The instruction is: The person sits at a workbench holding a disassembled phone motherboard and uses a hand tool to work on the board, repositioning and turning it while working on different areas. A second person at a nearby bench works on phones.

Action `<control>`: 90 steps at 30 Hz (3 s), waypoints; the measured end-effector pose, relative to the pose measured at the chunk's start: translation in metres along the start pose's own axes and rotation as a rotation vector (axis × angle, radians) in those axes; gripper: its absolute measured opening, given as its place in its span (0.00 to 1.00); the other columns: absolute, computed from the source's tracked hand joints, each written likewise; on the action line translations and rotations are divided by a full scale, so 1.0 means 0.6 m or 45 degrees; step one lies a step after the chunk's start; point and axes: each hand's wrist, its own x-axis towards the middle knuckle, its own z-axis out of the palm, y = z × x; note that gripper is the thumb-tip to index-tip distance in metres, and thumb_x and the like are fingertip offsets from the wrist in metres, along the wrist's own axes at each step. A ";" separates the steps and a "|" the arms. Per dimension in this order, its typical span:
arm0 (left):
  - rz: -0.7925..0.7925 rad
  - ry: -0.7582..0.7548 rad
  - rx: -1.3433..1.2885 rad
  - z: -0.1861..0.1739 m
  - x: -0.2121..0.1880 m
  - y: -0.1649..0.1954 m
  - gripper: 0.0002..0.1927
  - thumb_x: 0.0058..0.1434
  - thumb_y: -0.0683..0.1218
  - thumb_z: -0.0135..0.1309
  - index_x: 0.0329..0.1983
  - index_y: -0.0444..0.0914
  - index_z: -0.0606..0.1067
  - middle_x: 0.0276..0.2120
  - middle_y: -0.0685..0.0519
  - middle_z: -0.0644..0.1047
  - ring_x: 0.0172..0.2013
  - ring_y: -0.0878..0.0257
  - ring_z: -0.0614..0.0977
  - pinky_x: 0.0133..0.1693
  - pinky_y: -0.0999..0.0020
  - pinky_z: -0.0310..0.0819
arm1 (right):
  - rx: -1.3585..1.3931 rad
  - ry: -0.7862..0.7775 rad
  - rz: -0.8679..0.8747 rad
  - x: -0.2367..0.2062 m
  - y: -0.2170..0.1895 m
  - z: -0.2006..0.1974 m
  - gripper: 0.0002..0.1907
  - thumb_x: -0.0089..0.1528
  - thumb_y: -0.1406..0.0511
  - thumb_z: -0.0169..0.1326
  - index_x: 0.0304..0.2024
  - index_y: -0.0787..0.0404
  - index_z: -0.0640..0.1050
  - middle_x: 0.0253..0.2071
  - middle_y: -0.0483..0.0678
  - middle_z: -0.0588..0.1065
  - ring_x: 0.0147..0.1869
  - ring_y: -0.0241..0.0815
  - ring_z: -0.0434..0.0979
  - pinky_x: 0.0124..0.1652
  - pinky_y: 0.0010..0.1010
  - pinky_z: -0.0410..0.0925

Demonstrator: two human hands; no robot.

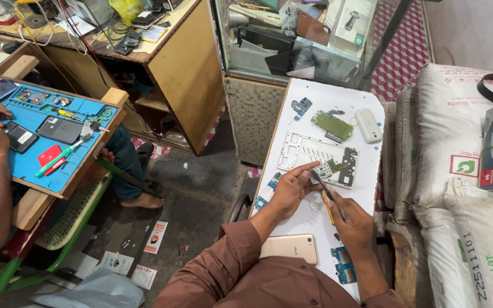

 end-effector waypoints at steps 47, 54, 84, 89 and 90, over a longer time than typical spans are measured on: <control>-0.023 0.029 -0.071 -0.013 0.004 -0.006 0.17 0.74 0.47 0.51 0.61 0.33 0.70 0.54 0.43 0.77 0.53 0.55 0.81 0.61 0.58 0.76 | -0.027 0.050 0.188 -0.002 0.004 0.000 0.17 0.62 0.72 0.59 0.55 0.59 0.81 0.32 0.47 0.79 0.27 0.32 0.75 0.23 0.27 0.66; -0.044 0.038 -0.083 -0.011 0.006 -0.004 0.16 0.74 0.47 0.50 0.60 0.34 0.70 0.53 0.42 0.75 0.54 0.55 0.82 0.63 0.57 0.76 | -0.060 0.059 0.268 0.001 0.006 0.001 0.15 0.64 0.72 0.58 0.54 0.60 0.81 0.32 0.47 0.79 0.26 0.34 0.76 0.21 0.28 0.65; -0.045 0.050 -0.253 -0.018 0.011 -0.010 0.15 0.72 0.45 0.50 0.58 0.33 0.67 0.56 0.41 0.76 0.55 0.52 0.80 0.63 0.57 0.75 | 0.043 -0.018 0.000 -0.005 0.024 0.006 0.18 0.61 0.71 0.59 0.54 0.60 0.81 0.31 0.46 0.78 0.27 0.30 0.76 0.21 0.21 0.67; -0.044 0.046 -0.253 -0.018 0.011 -0.012 0.16 0.75 0.45 0.51 0.61 0.33 0.67 0.47 0.46 0.75 0.54 0.53 0.80 0.66 0.56 0.75 | -0.013 0.139 0.053 -0.006 0.023 0.005 0.17 0.64 0.71 0.58 0.56 0.59 0.80 0.33 0.45 0.78 0.30 0.30 0.77 0.24 0.21 0.67; -0.061 0.063 -0.253 -0.018 0.010 -0.012 0.16 0.73 0.45 0.51 0.59 0.34 0.67 0.50 0.46 0.77 0.54 0.54 0.81 0.65 0.57 0.74 | 0.007 0.172 0.026 -0.006 0.022 0.004 0.18 0.65 0.72 0.58 0.58 0.60 0.80 0.34 0.45 0.78 0.32 0.30 0.77 0.26 0.21 0.68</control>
